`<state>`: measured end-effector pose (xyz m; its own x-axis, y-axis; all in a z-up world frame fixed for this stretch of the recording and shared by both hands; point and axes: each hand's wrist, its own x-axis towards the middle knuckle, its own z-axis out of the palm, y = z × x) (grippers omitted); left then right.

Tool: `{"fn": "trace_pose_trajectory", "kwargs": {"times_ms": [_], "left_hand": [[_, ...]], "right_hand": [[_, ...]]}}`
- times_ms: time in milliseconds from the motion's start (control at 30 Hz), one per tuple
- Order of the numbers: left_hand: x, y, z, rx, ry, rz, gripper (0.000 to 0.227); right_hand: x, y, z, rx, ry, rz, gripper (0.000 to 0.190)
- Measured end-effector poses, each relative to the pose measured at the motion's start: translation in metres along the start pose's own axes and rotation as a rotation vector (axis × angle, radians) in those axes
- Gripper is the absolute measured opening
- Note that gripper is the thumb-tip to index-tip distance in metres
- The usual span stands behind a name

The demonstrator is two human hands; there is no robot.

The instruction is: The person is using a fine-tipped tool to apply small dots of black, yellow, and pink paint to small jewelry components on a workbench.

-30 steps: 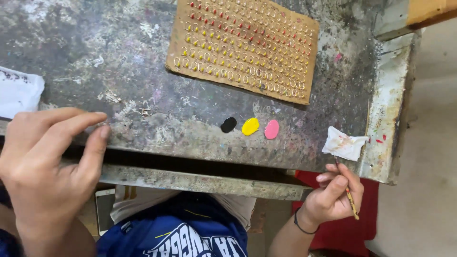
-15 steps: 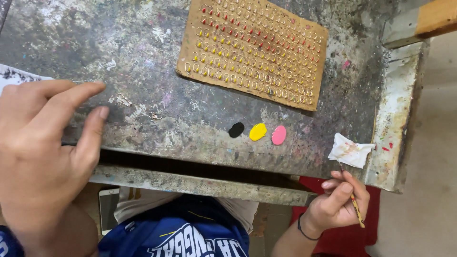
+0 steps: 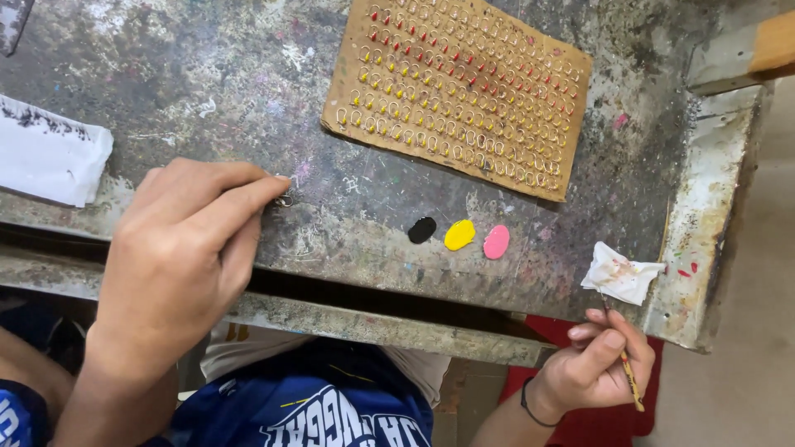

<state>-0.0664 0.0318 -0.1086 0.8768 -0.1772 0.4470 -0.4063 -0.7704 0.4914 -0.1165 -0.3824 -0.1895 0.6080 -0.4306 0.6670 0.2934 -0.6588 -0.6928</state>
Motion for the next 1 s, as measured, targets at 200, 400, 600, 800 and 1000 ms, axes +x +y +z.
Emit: {"fn": "trace_pose_trajectory", "kwargs": {"times_ms": [200, 400, 600, 800, 1000], "left_hand": [[0.007, 0.007, -0.005, 0.008, -0.098, 0.006, 0.024], [0.013, 0.005, 0.004, -0.008, -0.087, 0.004, 0.014], [0.016, 0.004, 0.003, -0.051, -0.041, 0.017, 0.015], [0.011, -0.007, -0.002, 0.161, -0.066, 0.018, 0.019], [0.012, -0.009, 0.002, 0.148, -0.064, 0.042, 0.007]], "right_hand": [[0.0, 0.003, -0.001, 0.02, 0.005, 0.007, 0.024], [0.0, 0.003, -0.001, 0.039, 0.022, 0.018, 0.025], [-0.001, 0.002, -0.002, 0.02, 0.016, 0.023, 0.023], [-0.001, 0.005, -0.002, 0.034, 0.031, 0.038, 0.021], [-0.001, 0.001, -0.001, 0.02, 0.021, 0.032, 0.024]]}}
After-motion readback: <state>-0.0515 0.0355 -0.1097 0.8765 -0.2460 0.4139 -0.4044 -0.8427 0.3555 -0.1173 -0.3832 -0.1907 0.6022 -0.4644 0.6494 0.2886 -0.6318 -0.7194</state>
